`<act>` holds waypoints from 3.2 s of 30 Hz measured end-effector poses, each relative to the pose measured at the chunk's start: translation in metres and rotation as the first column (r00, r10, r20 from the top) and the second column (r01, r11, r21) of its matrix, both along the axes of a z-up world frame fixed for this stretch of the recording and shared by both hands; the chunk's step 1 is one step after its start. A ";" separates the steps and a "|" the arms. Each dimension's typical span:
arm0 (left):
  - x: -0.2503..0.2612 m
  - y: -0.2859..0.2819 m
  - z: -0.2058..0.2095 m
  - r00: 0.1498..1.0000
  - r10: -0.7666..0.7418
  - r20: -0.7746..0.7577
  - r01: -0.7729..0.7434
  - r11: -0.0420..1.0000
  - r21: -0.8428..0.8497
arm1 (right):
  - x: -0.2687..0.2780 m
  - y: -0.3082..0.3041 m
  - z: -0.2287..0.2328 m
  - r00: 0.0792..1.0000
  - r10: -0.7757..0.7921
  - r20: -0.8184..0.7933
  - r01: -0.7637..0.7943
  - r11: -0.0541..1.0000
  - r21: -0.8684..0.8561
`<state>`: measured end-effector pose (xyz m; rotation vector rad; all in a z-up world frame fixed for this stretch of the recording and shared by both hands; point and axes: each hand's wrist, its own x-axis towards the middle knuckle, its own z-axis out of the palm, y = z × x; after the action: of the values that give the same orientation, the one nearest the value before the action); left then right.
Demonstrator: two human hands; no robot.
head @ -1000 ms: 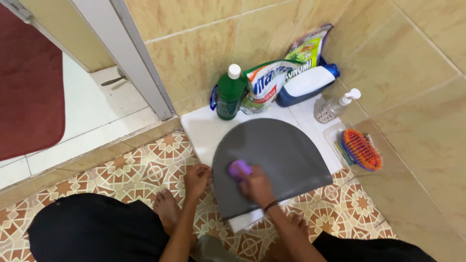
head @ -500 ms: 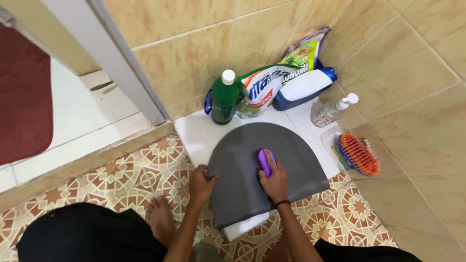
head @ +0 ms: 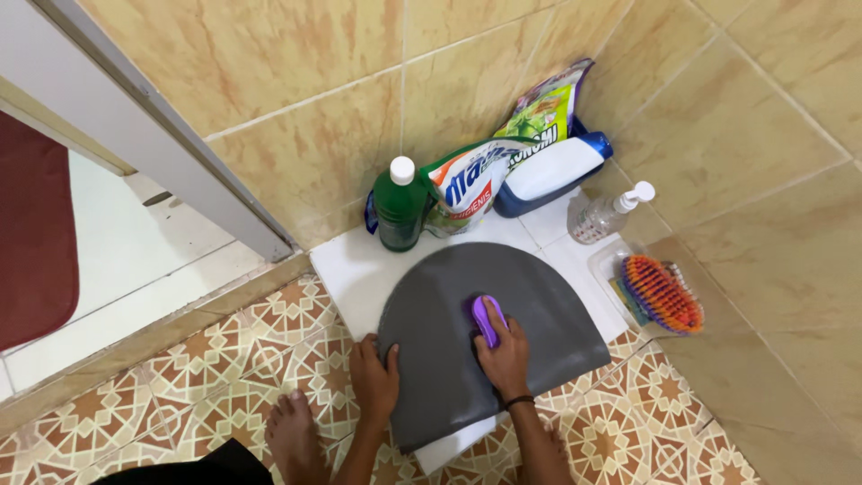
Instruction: The person cleans a gray semi-circular mat by hand using a small purple brush, rubbing the surface repeatedly in circular and linear motions.
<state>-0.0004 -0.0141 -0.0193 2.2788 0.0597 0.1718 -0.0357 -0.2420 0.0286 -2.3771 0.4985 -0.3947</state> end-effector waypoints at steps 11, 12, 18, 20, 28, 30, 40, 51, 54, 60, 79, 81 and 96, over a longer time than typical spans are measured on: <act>-0.002 0.004 -0.014 0.999 -0.033 0.011 0.033 0.999 -0.018 | -0.001 0.003 0.003 0.999 0.040 0.011 -0.039 0.997 -0.061; 0.000 0.004 -0.015 0.999 -0.041 -0.008 0.041 0.999 -0.028 | -0.001 0.003 0.006 0.999 0.041 -0.015 -0.042 0.997 -0.057; -0.004 0.011 -0.013 0.990 -0.131 -0.055 0.128 0.990 -0.059 | -0.003 0.008 0.012 0.995 0.100 0.002 -0.099 0.987 -0.127; -0.011 0.015 -0.009 0.984 -0.176 -0.011 0.175 0.983 -0.055 | -0.006 0.011 0.011 0.996 0.057 -0.063 -0.064 0.991 -0.115; -0.068 0.012 -0.012 0.931 -0.353 -0.093 0.359 0.932 0.053 | -0.040 0.037 -0.003 0.989 -0.056 -0.137 0.036 0.989 -0.147; -0.077 0.014 -0.016 0.932 -0.354 -0.083 0.357 0.934 0.023 | -0.057 0.045 -0.005 0.988 -0.074 -0.132 0.047 0.980 -0.193; -0.087 0.030 -0.043 0.908 -0.417 -0.045 0.414 0.908 -0.060 | -0.117 0.064 0.002 0.982 -0.067 -0.175 0.048 0.993 -0.109; -0.112 0.034 -0.013 0.877 -0.421 -0.230 0.426 0.904 -0.031 | -0.132 0.066 -0.016 0.973 -0.164 -0.163 0.171 0.985 0.031; -0.109 0.039 -0.002 0.878 -0.460 -0.135 0.461 0.887 -0.026 | -0.133 0.068 -0.028 0.966 -0.253 0.048 0.254 0.967 -0.001; -0.099 0.034 0.005 0.918 -0.394 -0.044 0.389 0.918 -0.080 | -0.117 0.057 -0.029 0.972 -0.213 0.100 0.209 0.977 0.046; -0.074 0.026 0.031 0.935 -0.272 -0.226 0.224 0.950 -0.217 | -0.095 0.055 0.009 0.975 -0.214 -0.055 0.221 0.957 0.189; -0.072 0.026 0.031 0.923 -0.259 -0.286 0.205 0.957 -0.205 | -0.095 0.055 0.007 0.977 -0.215 -0.014 0.214 0.962 0.170; -0.091 0.029 0.006 0.964 -0.260 -0.057 0.251 0.960 -0.122 | -0.105 0.095 -0.006 1.000 -0.026 0.005 0.027 0.979 -0.202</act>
<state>-0.0913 0.0147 -0.0128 2.1543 -0.1831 -0.0492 -0.1409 -0.1475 0.0224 -2.5676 0.5106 -0.4800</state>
